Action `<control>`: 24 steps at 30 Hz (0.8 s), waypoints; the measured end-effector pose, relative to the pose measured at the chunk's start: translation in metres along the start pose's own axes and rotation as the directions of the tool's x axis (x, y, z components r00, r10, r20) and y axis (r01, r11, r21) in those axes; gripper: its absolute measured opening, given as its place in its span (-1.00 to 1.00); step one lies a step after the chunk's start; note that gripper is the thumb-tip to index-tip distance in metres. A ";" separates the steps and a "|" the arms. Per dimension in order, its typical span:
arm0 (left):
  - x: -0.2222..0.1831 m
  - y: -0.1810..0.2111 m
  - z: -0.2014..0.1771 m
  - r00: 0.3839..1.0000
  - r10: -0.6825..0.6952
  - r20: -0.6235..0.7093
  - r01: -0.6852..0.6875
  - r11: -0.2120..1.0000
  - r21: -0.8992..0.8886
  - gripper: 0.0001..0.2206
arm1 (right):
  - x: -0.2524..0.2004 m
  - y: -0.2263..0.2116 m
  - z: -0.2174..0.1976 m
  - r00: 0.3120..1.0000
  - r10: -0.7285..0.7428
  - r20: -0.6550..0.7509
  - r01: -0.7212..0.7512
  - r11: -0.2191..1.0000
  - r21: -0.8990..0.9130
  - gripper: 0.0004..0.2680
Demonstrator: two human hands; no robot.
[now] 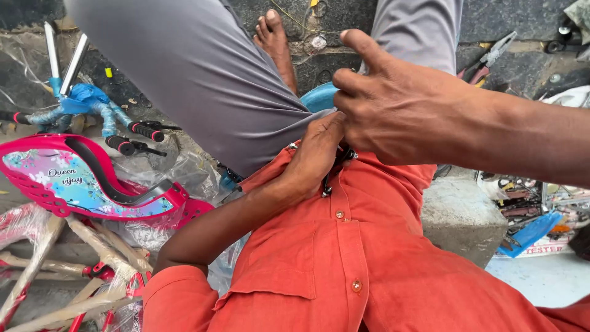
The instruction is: Assembling and adjusting a bicycle brake caliper component using small tools.
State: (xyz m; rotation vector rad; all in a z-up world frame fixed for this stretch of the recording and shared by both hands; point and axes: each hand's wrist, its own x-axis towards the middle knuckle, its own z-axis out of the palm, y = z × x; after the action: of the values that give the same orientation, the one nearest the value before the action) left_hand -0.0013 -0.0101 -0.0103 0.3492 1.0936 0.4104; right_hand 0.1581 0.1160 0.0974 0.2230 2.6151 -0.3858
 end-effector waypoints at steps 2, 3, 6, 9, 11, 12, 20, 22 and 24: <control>0.000 0.005 0.006 0.999 0.036 0.023 -0.037 0.999 0.033 -0.62 | -0.005 0.002 0.009 1.000 0.000 -0.017 -0.001 0.998 -0.057 -0.82; -0.001 0.013 0.009 1.000 -0.006 0.005 0.006 1.000 0.004 -0.61 | -0.008 0.004 0.016 0.998 0.061 -0.033 -0.062 0.997 -0.037 -0.84; -0.006 0.025 0.011 0.999 -0.041 -0.004 0.042 0.999 0.010 -0.57 | -0.019 0.006 0.033 0.985 0.165 -0.039 -0.160 0.980 0.119 -0.83; -0.008 0.021 0.007 0.999 -0.012 0.030 0.010 0.998 0.059 -0.51 | -0.032 0.000 0.055 0.963 0.267 -0.035 -0.241 0.912 0.332 -0.81; -0.009 0.018 0.010 0.997 0.002 0.083 -0.008 0.998 0.070 -0.49 | -0.043 -0.019 0.074 0.939 0.343 -0.018 -0.306 0.858 0.412 -0.80; -0.009 0.023 0.012 0.998 -0.013 0.068 0.010 0.999 0.043 -0.49 | -0.045 -0.028 0.083 0.887 0.461 -0.032 -0.386 0.777 0.496 -0.78; -0.012 0.024 0.010 0.990 0.035 0.137 -0.039 0.999 0.024 -0.50 | -0.034 -0.117 0.130 0.454 0.890 0.048 -0.390 0.150 0.909 -0.91; -0.009 0.022 0.013 0.996 -0.005 0.089 -0.004 0.995 0.100 -0.49 | -0.031 -0.125 0.134 0.510 0.847 0.153 -0.281 -0.004 0.960 -0.89; -0.008 0.022 0.017 0.998 -0.011 0.067 0.005 0.996 0.094 -0.49 | -0.025 -0.143 0.148 0.450 0.880 0.154 0.010 -0.177 0.984 -0.90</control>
State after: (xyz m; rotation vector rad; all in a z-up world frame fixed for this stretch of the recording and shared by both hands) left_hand 0.0078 0.0035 0.0136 0.4388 1.0506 0.3382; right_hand 0.2130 -0.0679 0.0180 2.2728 1.7149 -2.0773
